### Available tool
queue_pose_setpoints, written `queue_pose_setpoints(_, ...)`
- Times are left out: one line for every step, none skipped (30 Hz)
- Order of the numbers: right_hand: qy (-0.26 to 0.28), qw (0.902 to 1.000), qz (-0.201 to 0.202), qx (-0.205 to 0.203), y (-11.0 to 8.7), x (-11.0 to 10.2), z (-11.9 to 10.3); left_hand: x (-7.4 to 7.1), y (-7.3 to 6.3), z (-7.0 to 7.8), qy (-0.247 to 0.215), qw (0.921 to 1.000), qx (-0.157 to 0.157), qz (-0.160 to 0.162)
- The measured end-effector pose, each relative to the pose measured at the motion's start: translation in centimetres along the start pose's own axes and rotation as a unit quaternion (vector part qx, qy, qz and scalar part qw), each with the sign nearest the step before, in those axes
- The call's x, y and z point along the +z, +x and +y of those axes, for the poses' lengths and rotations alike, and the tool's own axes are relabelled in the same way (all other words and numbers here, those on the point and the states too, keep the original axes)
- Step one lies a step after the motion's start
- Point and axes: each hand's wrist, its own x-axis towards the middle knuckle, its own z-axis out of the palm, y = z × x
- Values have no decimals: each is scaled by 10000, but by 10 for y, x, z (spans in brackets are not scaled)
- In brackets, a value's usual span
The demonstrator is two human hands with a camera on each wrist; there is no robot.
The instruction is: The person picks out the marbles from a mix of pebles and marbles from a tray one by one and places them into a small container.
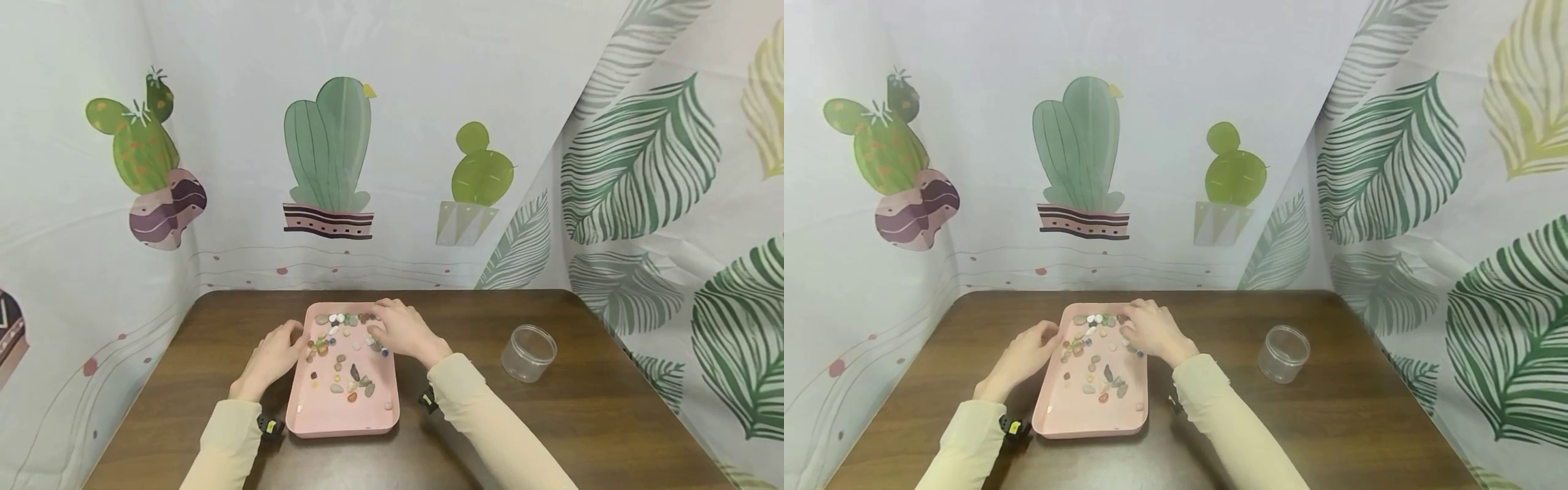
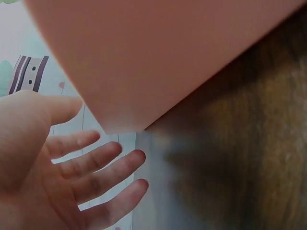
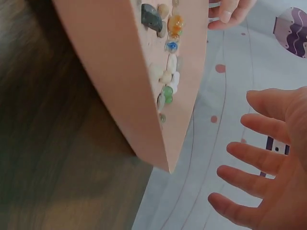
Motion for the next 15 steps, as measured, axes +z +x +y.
queue_pose_setpoints(22,10000,-37,-29,2,1,-2,0,0,-1,-10,10000,-13,-2)
queue_pose_setpoints(49,9999,-82,-41,4,2,-4,0,0,-2,-18,10000,-36,-8)
queue_pose_setpoints(71,9999,-121,-51,6,2,-6,1,0,-3,-25,10000,-66,-19)
queue_pose_setpoints(53,9999,-139,-77,8,3,-7,2,1,-4,-15,10000,-65,-19)
queue_pose_setpoints(27,9998,-179,-106,11,4,-9,2,1,-5,0,10000,-60,-14)
queue_pose_setpoints(-45,9997,-217,-140,13,6,-10,3,2,-6,22,10000,-52,-13)
queue_pose_setpoints(-122,9994,-259,-179,16,7,-11,4,2,-7,34,10000,-50,6)
queue_pose_setpoints(-180,9992,-300,-215,18,9,-13,5,2,-8,42,10000,-43,31)
queue_pose_setpoints(-253,9988,-328,-269,21,10,-14,6,3,-9,39,10000,-33,61)
queue_pose_setpoints(-324,9983,-357,-338,24,12,-15,7,2,-10,29,10000,-22,92)
queue_pose_setpoints(-364,9978,-396,-387,26,14,-16,7,2,-10,-2,9999,-5,112)
queue_pose_setpoints(-439,9972,-410,-445,29,16,-17,8,2,-11,-50,9999,23,130)
queue_pose_setpoints(-481,9967,-424,-500,31,18,-18,9,2,-12,-118,9998,60,121)
queue_pose_setpoints(-506,9964,-430,-532,33,20,-19,10,1,-12,-194,9997,94,101)
queue_pose_setpoints(-541,9961,-427,-548,35,23,-20,10,1,-12,-279,9995,124,91)
